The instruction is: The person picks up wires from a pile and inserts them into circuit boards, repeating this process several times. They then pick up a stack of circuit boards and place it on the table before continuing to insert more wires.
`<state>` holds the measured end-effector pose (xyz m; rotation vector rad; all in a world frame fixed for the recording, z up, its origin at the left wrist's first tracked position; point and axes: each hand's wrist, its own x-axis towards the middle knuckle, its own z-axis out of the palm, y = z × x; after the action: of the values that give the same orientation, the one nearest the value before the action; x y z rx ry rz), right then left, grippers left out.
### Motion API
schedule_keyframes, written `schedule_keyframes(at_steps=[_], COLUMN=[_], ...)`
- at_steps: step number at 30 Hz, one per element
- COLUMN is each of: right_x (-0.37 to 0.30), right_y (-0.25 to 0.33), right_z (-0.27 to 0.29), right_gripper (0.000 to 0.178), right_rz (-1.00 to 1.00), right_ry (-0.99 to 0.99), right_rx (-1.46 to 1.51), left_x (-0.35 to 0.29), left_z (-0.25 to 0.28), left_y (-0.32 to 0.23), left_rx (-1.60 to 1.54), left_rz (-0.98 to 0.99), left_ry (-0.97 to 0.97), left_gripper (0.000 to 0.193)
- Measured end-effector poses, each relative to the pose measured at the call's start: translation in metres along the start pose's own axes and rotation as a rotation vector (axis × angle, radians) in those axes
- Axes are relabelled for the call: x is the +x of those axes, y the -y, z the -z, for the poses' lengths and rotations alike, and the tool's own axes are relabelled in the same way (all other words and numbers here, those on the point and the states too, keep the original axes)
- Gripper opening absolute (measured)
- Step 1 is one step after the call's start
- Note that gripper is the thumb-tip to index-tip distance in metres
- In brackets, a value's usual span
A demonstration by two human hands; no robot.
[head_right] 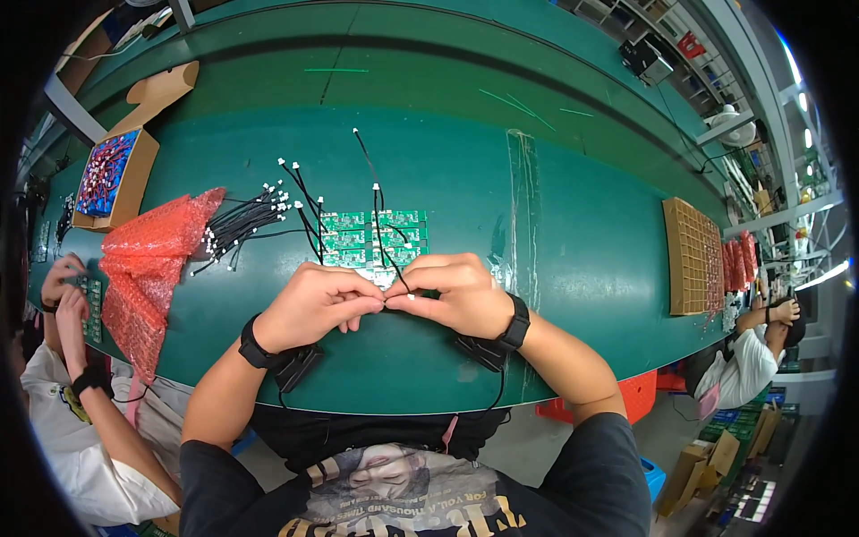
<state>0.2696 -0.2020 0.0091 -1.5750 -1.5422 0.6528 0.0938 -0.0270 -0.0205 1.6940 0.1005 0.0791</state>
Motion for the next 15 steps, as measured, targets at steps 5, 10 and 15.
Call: schedule_keyframes(at_steps=[5, 10, 15], right_x=[-0.002, 0.000, -0.001], right_y=[-0.005, -0.018, -0.018], right_z=[0.000, 0.002, -0.009], right_gripper=[0.012, 0.013, 0.014], right_rz=[0.005, 0.012, 0.105], right_ry=[-0.043, -0.027, 0.023], right_rx=[-0.071, -0.242, -0.353], left_x=[-0.001, -0.005, -0.014], left_z=[-0.001, 0.001, -0.006], left_y=[-0.002, 0.010, -0.002], left_rx=[0.145, 0.805, 1.035], left_rz=[-0.047, -0.440, -0.262], left_ry=[-0.141, -0.258, -0.108], left_gripper=[0.008, 0.013, 0.022])
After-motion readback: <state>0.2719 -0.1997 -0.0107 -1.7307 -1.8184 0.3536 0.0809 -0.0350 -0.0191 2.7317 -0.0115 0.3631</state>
